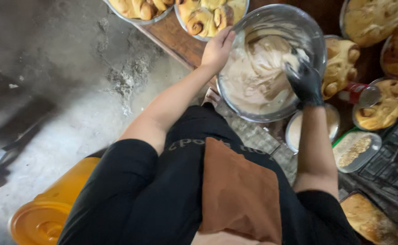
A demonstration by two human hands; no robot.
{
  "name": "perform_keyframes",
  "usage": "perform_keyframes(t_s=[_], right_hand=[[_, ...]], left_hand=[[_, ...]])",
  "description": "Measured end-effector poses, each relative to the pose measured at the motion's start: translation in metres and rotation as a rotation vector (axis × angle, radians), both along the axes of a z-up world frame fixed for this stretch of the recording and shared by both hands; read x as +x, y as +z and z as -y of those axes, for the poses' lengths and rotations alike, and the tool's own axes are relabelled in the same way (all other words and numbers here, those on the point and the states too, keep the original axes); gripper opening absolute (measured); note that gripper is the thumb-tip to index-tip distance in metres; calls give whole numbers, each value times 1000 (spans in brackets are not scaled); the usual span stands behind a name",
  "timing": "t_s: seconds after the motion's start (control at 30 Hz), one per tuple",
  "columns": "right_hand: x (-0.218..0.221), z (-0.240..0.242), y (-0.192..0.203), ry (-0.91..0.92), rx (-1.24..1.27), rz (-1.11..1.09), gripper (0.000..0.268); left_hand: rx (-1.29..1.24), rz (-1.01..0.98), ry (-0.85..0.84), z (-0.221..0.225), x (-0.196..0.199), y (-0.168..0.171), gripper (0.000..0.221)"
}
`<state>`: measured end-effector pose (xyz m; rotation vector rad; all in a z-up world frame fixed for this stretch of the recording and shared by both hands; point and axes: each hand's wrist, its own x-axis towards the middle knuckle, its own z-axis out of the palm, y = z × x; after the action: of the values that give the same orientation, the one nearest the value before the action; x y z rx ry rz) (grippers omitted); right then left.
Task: The person mixes dough in a large metal bowl by hand, using a metal scraper to gather the mixture from the sides and transfer it between bowls.
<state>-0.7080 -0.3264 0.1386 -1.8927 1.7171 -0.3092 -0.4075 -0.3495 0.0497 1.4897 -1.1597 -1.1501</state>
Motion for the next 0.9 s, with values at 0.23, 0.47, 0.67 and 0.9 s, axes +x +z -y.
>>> perform_keyframes(t_s=[0.23, 0.47, 0.67, 0.9], right_hand=[[20, 93, -38, 136, 72, 97, 44], [66, 134, -58, 475, 207, -69, 47], [128, 109, -22, 851, 195, -304, 49], [68, -38, 26, 801, -42, -294, 39]], left_hand=[[-40, 74, 8, -4, 3, 8, 38], [63, 22, -16, -1, 5, 30, 35], [-76, 121, 22, 0, 6, 23, 34], [-84, 101, 5, -10, 4, -11, 34]])
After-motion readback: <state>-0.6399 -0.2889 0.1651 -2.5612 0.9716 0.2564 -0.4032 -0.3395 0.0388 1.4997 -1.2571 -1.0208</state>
